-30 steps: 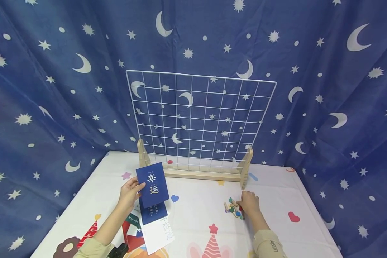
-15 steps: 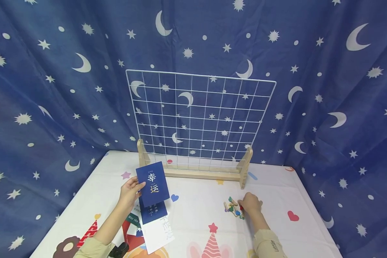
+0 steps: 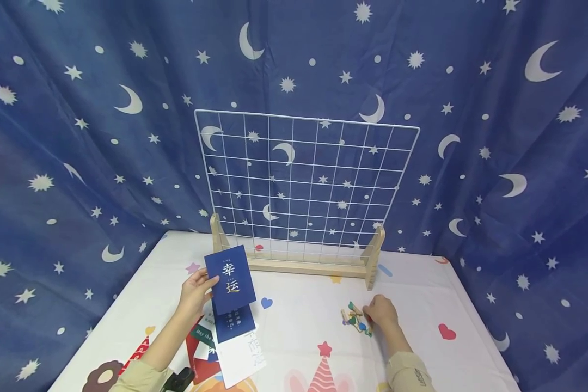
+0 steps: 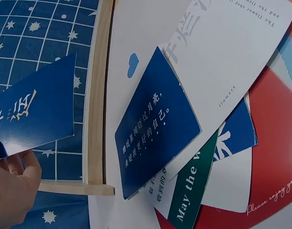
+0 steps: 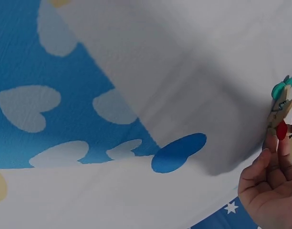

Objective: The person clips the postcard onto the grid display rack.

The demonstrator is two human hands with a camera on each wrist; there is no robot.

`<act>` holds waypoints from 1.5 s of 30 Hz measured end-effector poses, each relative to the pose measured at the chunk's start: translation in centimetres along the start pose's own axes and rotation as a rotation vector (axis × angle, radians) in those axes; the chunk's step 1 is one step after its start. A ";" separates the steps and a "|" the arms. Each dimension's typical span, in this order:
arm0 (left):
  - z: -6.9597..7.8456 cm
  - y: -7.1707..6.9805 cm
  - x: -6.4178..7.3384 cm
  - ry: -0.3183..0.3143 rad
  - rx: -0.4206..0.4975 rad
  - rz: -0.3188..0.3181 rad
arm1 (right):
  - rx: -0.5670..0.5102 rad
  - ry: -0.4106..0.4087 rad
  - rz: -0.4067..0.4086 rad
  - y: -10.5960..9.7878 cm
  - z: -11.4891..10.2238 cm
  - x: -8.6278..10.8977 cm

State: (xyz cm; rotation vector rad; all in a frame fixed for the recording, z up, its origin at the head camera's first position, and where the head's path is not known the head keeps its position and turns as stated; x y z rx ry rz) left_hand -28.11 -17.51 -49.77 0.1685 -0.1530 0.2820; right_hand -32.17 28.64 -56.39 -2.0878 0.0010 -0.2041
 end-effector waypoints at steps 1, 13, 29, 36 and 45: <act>0.0 0.0 0.0 0.003 -0.002 0.000 | -0.003 -0.003 0.005 0.0 0.0 0.0; 1.1 -0.4 -0.3 0.028 -0.023 0.001 | -0.150 -0.072 0.055 -1.8 -1.6 -0.4; 1.3 -0.2 -0.4 0.035 0.000 -0.016 | -0.421 -0.140 0.048 -2.8 -4.1 -0.3; 2.2 0.2 -0.8 0.049 0.005 -0.022 | -0.368 -0.143 0.063 -3.5 -4.2 -0.1; 3.8 -0.1 -0.9 0.102 -0.036 0.027 | -0.373 -0.169 -0.004 -2.9 -4.8 0.3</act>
Point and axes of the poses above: each hand's wrist, its own x-axis away from the middle knuckle, its own y-axis out of the palm, z = x × y, the point moved 5 cm from there along -x, towards the middle knuckle
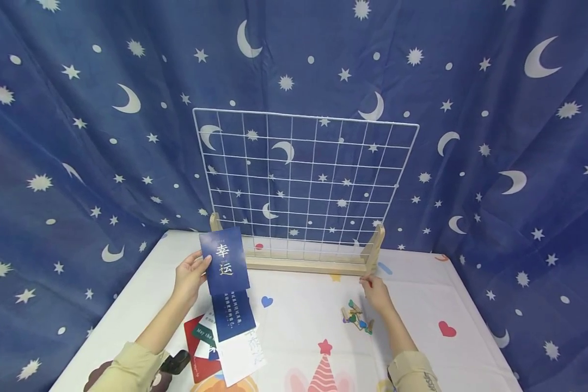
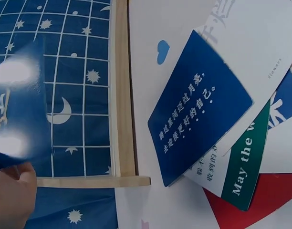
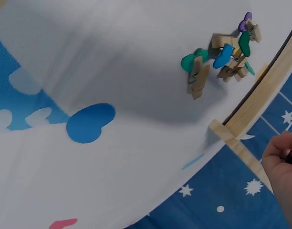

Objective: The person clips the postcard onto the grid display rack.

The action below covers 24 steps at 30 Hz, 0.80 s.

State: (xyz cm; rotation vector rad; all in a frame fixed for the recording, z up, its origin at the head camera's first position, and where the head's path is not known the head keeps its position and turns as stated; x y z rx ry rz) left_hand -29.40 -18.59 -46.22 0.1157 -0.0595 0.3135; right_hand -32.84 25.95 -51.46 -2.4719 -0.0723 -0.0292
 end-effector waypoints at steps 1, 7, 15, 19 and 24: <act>0.1 -0.1 0.0 0.002 -0.016 0.008 | -0.012 -0.002 -0.029 0.2 -0.2 0.1; 0.5 -0.4 0.0 0.006 -0.092 0.049 | -0.078 -0.104 -0.123 0.9 -1.8 0.4; 1.5 0.0 -0.3 0.058 -0.015 0.052 | -0.139 -0.197 0.032 0.7 -3.9 0.4; 2.2 0.0 -0.6 0.108 0.052 0.055 | -0.184 -0.258 0.108 0.5 -5.9 0.5; 3.3 0.2 -1.0 0.183 0.053 0.064 | -0.230 -0.270 0.169 0.3 -7.7 0.4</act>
Point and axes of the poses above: each hand's wrist, its own x-axis away from the middle knuckle, its own y-axis out of the palm, z = x × y, the point moved 5 cm from there along -x, towards the middle knuckle
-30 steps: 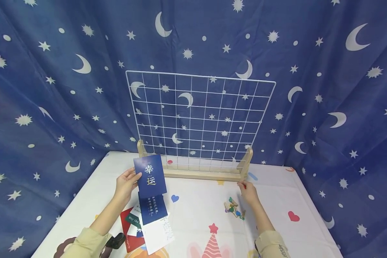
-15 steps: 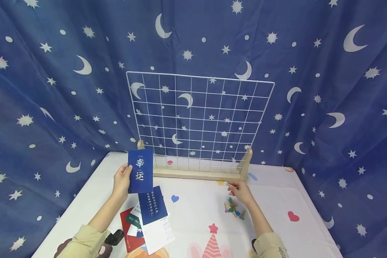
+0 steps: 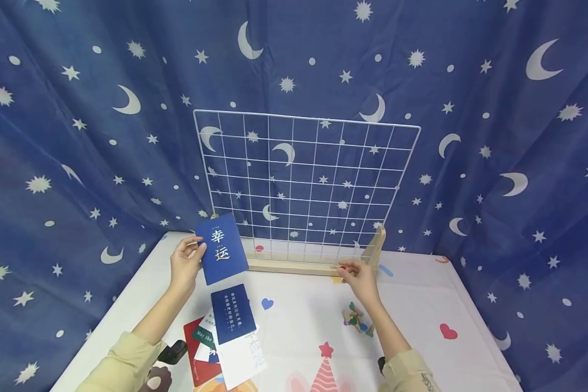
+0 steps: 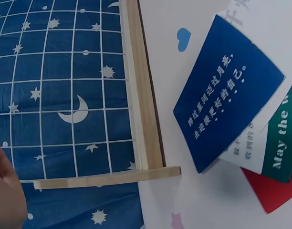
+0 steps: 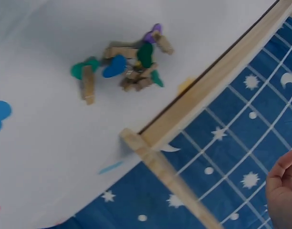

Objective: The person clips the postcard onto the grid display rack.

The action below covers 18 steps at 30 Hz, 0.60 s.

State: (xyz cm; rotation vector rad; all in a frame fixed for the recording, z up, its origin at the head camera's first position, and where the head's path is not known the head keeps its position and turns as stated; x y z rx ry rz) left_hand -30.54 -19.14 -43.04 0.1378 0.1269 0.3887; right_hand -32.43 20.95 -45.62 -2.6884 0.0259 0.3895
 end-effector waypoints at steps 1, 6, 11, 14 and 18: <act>0.2 0.0 -0.1 0.014 -0.009 0.004 | -0.006 0.002 0.006 0.1 -0.3 -0.1; 0.7 0.5 -0.3 -0.011 -0.049 -0.024 | -0.015 0.008 -0.003 0.5 -1.8 -0.2; 1.4 1.5 -0.5 -0.033 -0.055 -0.155 | 0.027 -0.047 -0.043 1.0 -3.7 -0.6; 1.8 1.9 -0.6 0.008 -0.068 -0.183 | 0.046 -0.094 -0.061 1.3 -4.7 -1.1; 2.2 2.1 -0.9 0.049 -0.064 -0.150 | 0.012 -0.122 -0.087 1.4 -6.2 -1.6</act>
Point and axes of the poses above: each hand's wrist, its own x-axis away from the middle knuckle, its own y-axis out of the palm, z = x × y, the point moved 5 cm from there along -x, towards the middle knuckle
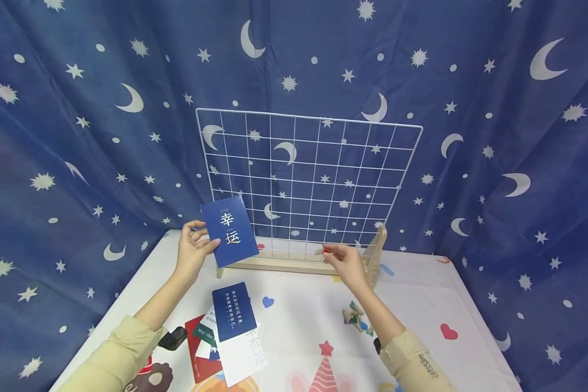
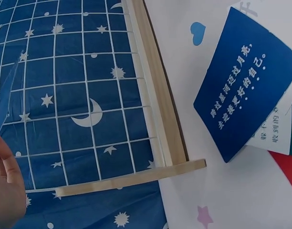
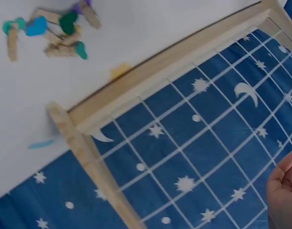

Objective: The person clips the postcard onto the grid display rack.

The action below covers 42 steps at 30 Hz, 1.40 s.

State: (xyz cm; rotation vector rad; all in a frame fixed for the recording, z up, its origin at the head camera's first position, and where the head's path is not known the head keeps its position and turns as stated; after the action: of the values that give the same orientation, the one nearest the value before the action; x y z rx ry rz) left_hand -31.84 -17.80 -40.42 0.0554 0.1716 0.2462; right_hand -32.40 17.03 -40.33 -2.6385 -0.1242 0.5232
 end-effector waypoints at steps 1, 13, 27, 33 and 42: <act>0.0 -0.1 -0.1 -0.001 0.009 0.009 | -0.017 0.002 -0.005 0.1 -0.3 -0.2; 0.5 -1.0 -1.6 -0.005 0.031 0.056 | 0.090 -0.065 -0.050 0.6 -3.8 -2.8; 2.8 -2.4 -4.4 -0.010 -0.021 0.160 | 0.121 -0.240 0.024 -0.3 -9.6 -5.5; 4.7 -2.3 -5.3 0.013 -0.050 0.148 | 0.114 -0.261 0.017 -0.6 -11.5 -6.5; 7.1 -1.5 -5.8 0.070 -0.055 0.097 | 0.119 -0.289 0.011 -1.0 -14.7 -8.5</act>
State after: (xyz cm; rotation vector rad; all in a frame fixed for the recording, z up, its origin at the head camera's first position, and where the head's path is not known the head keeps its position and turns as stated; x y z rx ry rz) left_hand -35.74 -20.86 -32.58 0.0009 0.2323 0.3498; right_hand -34.67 10.42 -24.75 -2.4358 -0.1617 0.8860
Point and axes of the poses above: each hand's wrist, its own x-axis away from the middle knuckle, its own y-axis out of the palm, z = x × y, the point moved 5 cm from there along -x, towards the middle knuckle
